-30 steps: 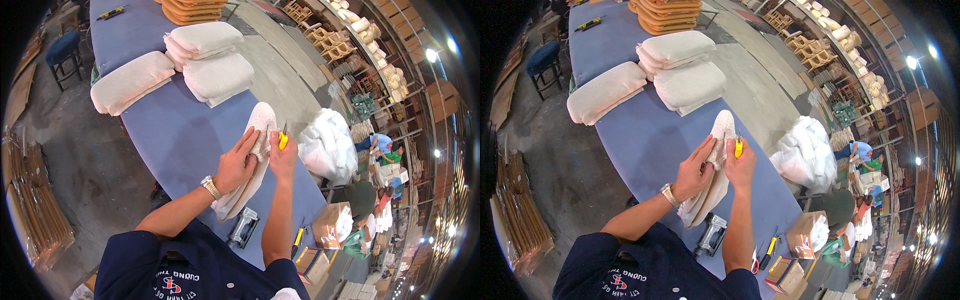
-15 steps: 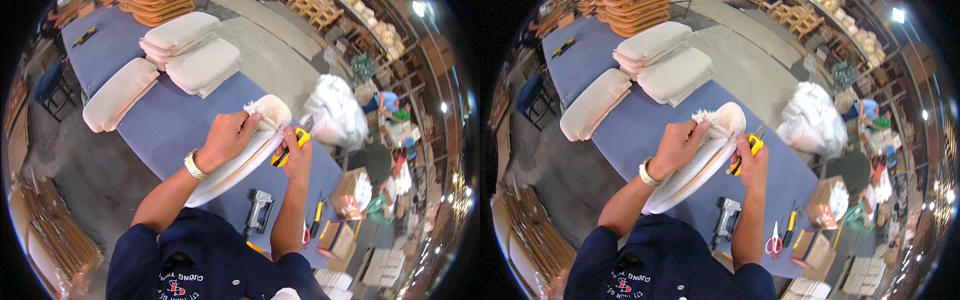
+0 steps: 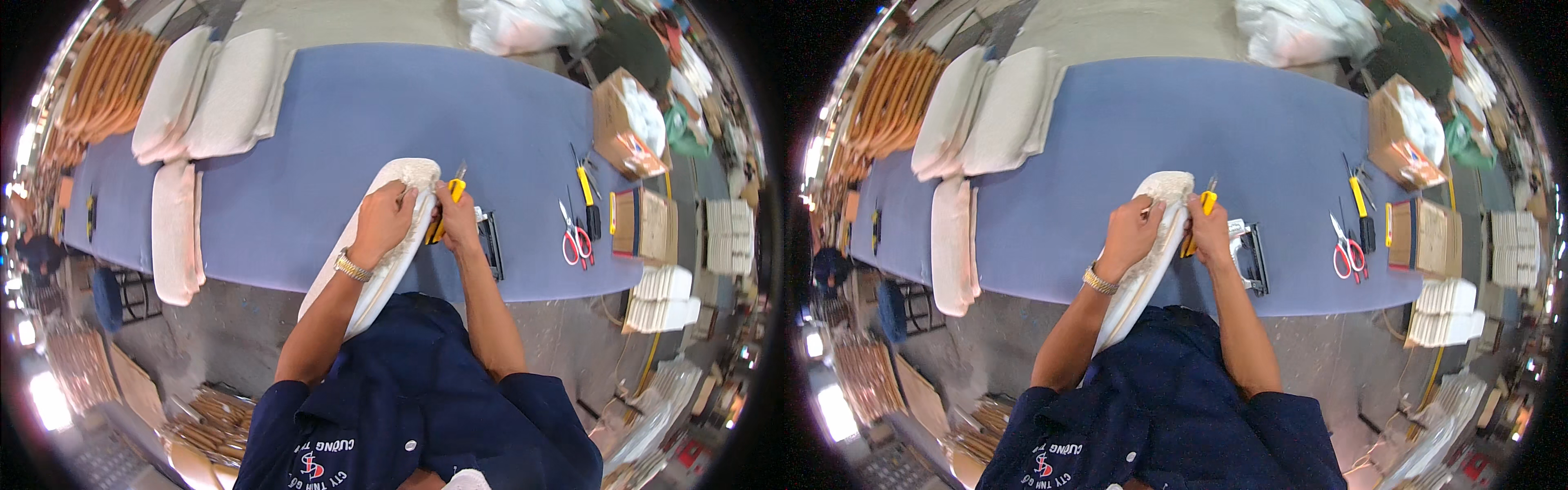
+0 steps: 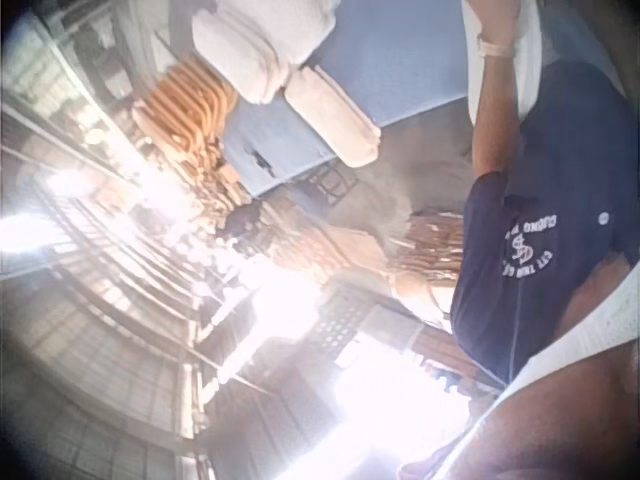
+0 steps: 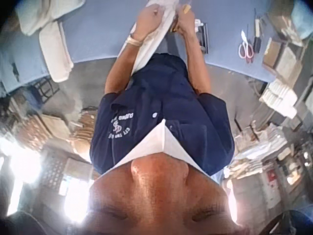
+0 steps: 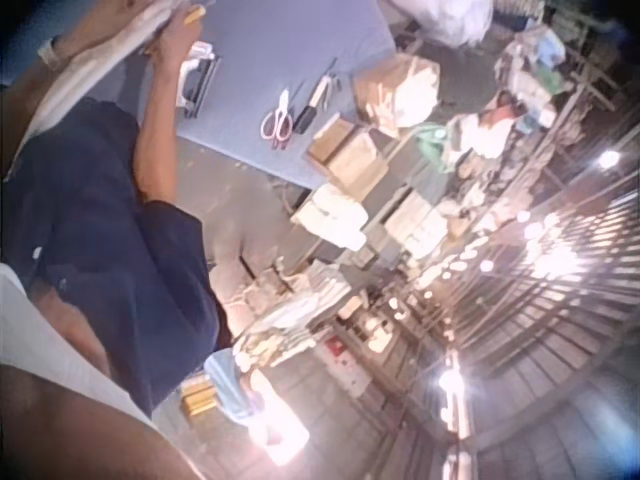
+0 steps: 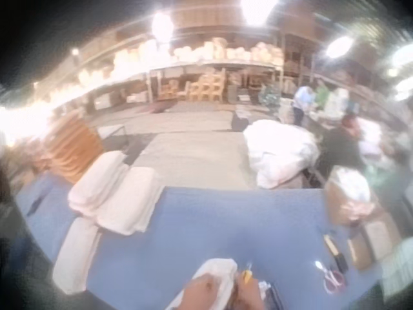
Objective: The person trims excess fabric from a cushion cover using a utility knife, then uses a staple gun to secure the fabric edges. The person repeats this process on multiple cushion covers, folding and stapling the fabric to complete the assembly.
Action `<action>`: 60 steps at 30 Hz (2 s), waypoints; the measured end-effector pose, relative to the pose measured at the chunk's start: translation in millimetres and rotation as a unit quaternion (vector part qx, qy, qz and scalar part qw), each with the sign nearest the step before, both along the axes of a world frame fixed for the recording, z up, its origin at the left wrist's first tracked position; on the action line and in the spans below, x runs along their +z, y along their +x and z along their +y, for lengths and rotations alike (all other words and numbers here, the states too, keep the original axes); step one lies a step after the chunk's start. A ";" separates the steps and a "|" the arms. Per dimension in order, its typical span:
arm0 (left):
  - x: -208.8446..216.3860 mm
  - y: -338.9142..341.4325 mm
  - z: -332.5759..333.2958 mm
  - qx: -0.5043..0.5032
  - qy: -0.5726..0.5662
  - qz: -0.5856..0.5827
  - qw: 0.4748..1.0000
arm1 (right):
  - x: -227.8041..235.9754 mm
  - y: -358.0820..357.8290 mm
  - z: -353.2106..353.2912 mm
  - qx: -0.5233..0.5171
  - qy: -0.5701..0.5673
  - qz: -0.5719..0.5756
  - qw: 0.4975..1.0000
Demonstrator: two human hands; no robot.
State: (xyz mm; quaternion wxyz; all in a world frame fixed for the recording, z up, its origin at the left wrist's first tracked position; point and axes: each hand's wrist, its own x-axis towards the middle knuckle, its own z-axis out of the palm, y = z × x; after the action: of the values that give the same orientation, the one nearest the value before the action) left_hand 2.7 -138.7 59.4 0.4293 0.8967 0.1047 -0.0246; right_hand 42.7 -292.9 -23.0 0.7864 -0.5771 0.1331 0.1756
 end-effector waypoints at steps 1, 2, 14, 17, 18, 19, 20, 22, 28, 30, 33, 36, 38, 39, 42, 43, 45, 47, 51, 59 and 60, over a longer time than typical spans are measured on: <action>-3.2 2.6 -3.4 -0.008 -0.011 -0.052 0.999 | -2.0 -1.3 3.2 0.005 0.009 0.013 1.000; -9.8 5.1 -6.9 -0.016 -0.023 -0.104 0.994 | -3.1 -1.3 5.0 -0.002 0.048 0.021 0.999; -45.6 12.4 4.7 0.010 -0.113 -0.162 0.980 | 42.0 -12.6 -3.7 -0.021 -0.004 -0.020 1.000; -50.4 14.1 6.3 0.022 -0.138 -0.131 0.981 | 76.6 -16.2 -10.8 0.048 0.004 0.005 0.999; -48.5 14.1 6.2 0.032 -0.147 -0.111 0.982 | 79.0 -16.7 -6.8 0.061 -0.012 0.010 0.998; -46.6 16.9 5.7 0.041 -0.160 -0.095 0.982 | 82.0 -14.1 -5.2 0.097 -0.042 0.016 0.994; -48.3 18.1 6.5 0.035 -0.156 -0.109 0.981 | 84.1 -11.6 -3.8 0.133 -0.071 0.021 0.988; -51.0 19.7 9.9 0.026 -0.146 -0.139 0.979 | 79.6 -13.8 3.2 0.167 -0.095 0.014 0.981; -32.9 17.0 20.7 0.066 -0.162 -0.032 0.984 | 79.5 -9.6 12.5 0.200 -0.102 0.022 0.974; -30.4 17.8 23.1 0.080 -0.187 -0.039 0.978 | 79.3 -5.8 16.2 0.210 -0.085 0.027 0.974; -28.8 21.4 28.8 0.085 -0.209 -0.063 0.972 | 75.9 -4.0 25.3 0.206 -0.064 0.023 0.976; -31.8 26.6 39.1 0.084 -0.212 -0.065 0.972 | 74.3 -3.6 37.1 0.191 -0.059 0.017 0.980; -30.0 27.5 44.9 0.090 -0.206 -0.056 0.973 | 74.3 -3.5 44.4 0.187 -0.059 0.018 0.980; -28.4 27.9 46.8 0.093 -0.203 -0.051 0.974 | 73.9 -3.0 48.1 0.185 -0.058 0.020 0.981; -28.6 29.7 47.5 0.083 -0.193 -0.051 0.976 | 66.1 -4.1 54.0 0.178 -0.076 0.018 0.981; -29.5 29.7 47.2 0.079 -0.191 -0.053 0.977 | 63.6 -5.2 55.3 0.179 -0.087 0.016 0.980; -35.9 29.8 49.9 0.083 -0.226 -0.055 0.969 | 61.8 -5.7 56.7 0.173 -0.085 0.008 0.981; -37.3 29.3 48.3 0.088 -0.242 -0.059 0.965 | 60.3 -6.7 57.0 0.170 -0.089 0.002 0.981; -38.2 29.2 44.0 0.091 -0.250 -0.071 0.961 | 56.5 -9.0 58.5 0.159 -0.109 -0.005 0.981; -31.3 29.0 39.9 0.087 -0.216 -0.071 0.970 | 62.9 -5.7 52.9 0.158 -0.084 0.009 0.984; -30.2 29.3 39.8 0.085 -0.211 -0.067 0.971 | 63.7 -4.8 52.4 0.155 -0.076 0.010 0.985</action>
State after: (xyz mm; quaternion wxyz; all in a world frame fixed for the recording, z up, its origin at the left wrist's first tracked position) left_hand 32.0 -98.8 29.1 0.6156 0.7732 0.1438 0.0506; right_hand 37.9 -240.6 40.7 0.7020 -0.6472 0.0629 0.2905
